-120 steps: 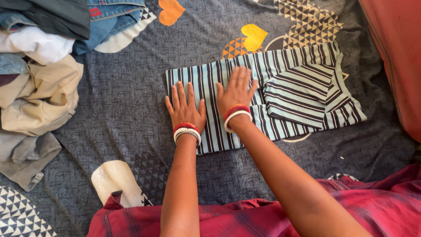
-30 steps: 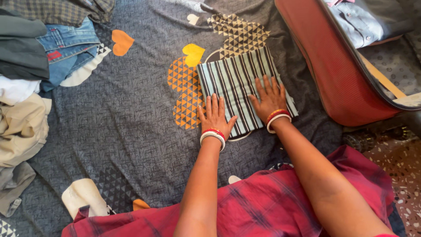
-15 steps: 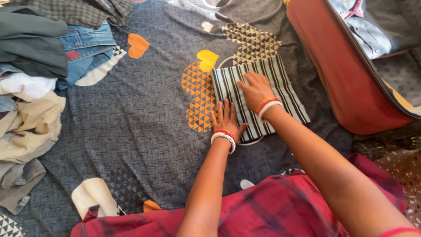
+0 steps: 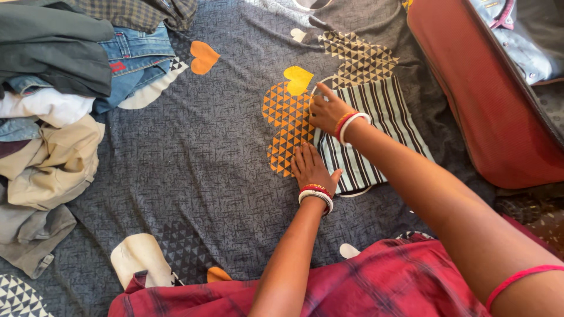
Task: The person folds a gray polo shirt and places it into an open suitcase. Then the person folds a striped long-sleeve shirt on the floor, smoothing and aligning it before folding it into a compact rectangle.
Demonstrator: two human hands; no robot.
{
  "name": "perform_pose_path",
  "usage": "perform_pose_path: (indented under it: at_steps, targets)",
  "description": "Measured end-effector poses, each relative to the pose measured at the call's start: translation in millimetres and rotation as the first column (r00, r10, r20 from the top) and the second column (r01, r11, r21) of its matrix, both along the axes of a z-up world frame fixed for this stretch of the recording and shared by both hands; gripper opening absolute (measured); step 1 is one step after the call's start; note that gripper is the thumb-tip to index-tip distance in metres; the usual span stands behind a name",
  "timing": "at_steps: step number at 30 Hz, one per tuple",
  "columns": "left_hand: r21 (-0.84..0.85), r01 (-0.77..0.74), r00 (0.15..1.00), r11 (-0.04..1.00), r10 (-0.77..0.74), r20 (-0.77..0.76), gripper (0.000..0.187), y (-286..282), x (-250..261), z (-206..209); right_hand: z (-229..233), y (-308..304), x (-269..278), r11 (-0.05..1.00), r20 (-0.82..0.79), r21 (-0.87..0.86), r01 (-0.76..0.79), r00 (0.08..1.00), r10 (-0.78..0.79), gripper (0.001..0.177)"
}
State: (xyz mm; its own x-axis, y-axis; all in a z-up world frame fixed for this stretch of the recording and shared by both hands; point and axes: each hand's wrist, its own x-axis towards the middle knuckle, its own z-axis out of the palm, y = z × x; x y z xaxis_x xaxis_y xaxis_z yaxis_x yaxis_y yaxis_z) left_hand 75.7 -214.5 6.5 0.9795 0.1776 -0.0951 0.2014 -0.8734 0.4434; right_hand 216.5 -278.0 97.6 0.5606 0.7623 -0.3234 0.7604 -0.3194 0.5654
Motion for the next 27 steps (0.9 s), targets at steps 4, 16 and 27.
perform_pose_path:
  at_steps: [4,16,27]
  targets:
    - [-0.076,-0.022,0.997,0.997,0.017,-0.071,0.095,1.1,-5.9,22.5,15.8,-29.2,1.1,0.997,0.055,0.030,-0.070,0.996,0.068,0.029]
    - [-0.266,0.049,0.997,0.963,-0.031,0.073,0.033,5.5,-13.0,61.8,110.8,-115.4,-25.9,0.953,0.188,0.289,-0.097,0.981,0.043,0.023]
    - [-0.155,0.069,0.952,0.986,-0.018,0.307,0.037,97.0,-36.9,158.6,180.0,-111.7,-90.4,0.860,0.153,0.505,-0.071,0.988,-0.008,0.029]
